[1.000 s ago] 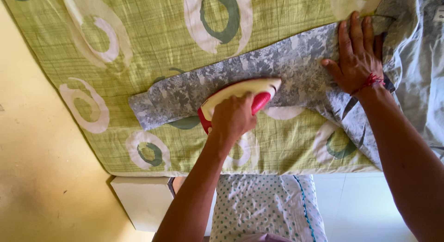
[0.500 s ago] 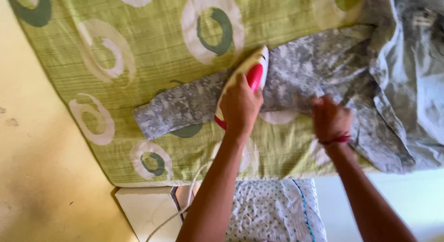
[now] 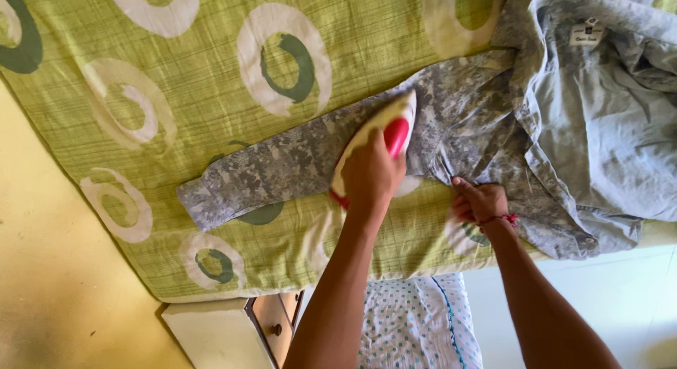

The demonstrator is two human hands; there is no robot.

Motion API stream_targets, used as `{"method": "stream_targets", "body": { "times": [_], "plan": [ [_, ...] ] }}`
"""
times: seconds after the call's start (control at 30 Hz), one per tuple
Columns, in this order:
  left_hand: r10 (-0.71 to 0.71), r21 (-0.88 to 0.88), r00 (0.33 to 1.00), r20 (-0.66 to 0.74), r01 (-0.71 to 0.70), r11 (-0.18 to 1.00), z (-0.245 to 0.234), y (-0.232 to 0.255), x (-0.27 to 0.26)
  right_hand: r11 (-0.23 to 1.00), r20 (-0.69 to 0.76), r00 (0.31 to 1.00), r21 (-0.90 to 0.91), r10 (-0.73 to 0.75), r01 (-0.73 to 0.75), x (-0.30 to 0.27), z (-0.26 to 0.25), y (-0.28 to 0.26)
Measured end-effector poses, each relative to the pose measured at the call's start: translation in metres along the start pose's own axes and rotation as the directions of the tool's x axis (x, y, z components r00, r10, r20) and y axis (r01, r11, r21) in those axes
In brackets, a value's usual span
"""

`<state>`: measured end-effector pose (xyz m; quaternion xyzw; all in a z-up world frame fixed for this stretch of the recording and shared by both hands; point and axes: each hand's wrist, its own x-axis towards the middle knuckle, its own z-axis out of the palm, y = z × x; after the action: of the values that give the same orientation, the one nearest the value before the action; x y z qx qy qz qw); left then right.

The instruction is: The person irons a patterned shirt laid out on a bed. They use a red and white iron to smooth the fabric, repeatedly adjusting the shirt with one hand while moving the iron with the other. The shirt remains on the bed throughout the clip.

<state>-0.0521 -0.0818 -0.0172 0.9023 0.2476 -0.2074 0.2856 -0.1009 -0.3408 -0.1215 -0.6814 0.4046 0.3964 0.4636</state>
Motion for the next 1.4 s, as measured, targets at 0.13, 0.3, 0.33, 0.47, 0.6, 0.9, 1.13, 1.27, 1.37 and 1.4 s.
{"method": "stream_targets", "body": {
  "times": [0.13,0.3,0.33,0.47,0.6,0.9,1.13,1.27,1.37,1.4],
  "plan": [
    [-0.067,-0.052,0.989,-0.135,0.061,0.997,0.01,0.033,0.041,0.999,0.012,0.999,-0.024,0.048,-0.048,0.001,-0.002,-0.003],
    [0.0,-0.138,0.999,-0.04,-0.006,0.99,0.001,0.023,0.006,0.996,0.06,0.994,0.002,0.089,-0.089,-0.004,-0.003,-0.007],
    [-0.041,-0.073,0.999,0.007,0.041,0.996,0.0,0.022,-0.005,0.994,0.072,0.992,0.031,0.102,-0.104,-0.002,-0.002,-0.01],
    [-0.097,-0.027,0.994,0.046,0.098,0.995,0.013,0.024,-0.002,0.991,0.048,0.99,-0.016,0.13,-0.129,0.003,-0.003,-0.008],
    [-0.023,-0.16,1.0,0.017,0.025,0.987,0.02,0.052,0.048,0.987,0.08,0.984,0.023,0.156,-0.159,0.005,-0.005,-0.006],
    [-0.182,-0.215,0.969,0.167,0.216,0.952,0.01,0.048,-0.004,0.983,0.106,0.979,0.027,0.176,-0.18,-0.004,-0.001,-0.014],
    [-0.078,-0.157,0.992,0.103,0.094,0.983,0.022,0.076,0.048,0.986,0.129,0.982,0.08,0.136,-0.147,0.002,-0.002,-0.008],
    [-0.079,-0.127,0.992,0.097,0.091,0.988,0.016,0.086,0.05,0.982,0.142,0.979,0.099,0.145,-0.16,0.005,-0.005,0.0],
    [-0.107,-0.198,0.991,0.076,0.12,0.973,0.015,0.069,0.013,0.986,0.133,0.982,0.08,0.136,-0.147,0.009,-0.007,-0.005],
    [-0.161,-0.174,0.984,0.081,0.173,0.97,0.014,0.06,-0.005,0.985,0.129,0.981,0.073,0.144,-0.154,0.007,-0.005,-0.005]
  ]
}}
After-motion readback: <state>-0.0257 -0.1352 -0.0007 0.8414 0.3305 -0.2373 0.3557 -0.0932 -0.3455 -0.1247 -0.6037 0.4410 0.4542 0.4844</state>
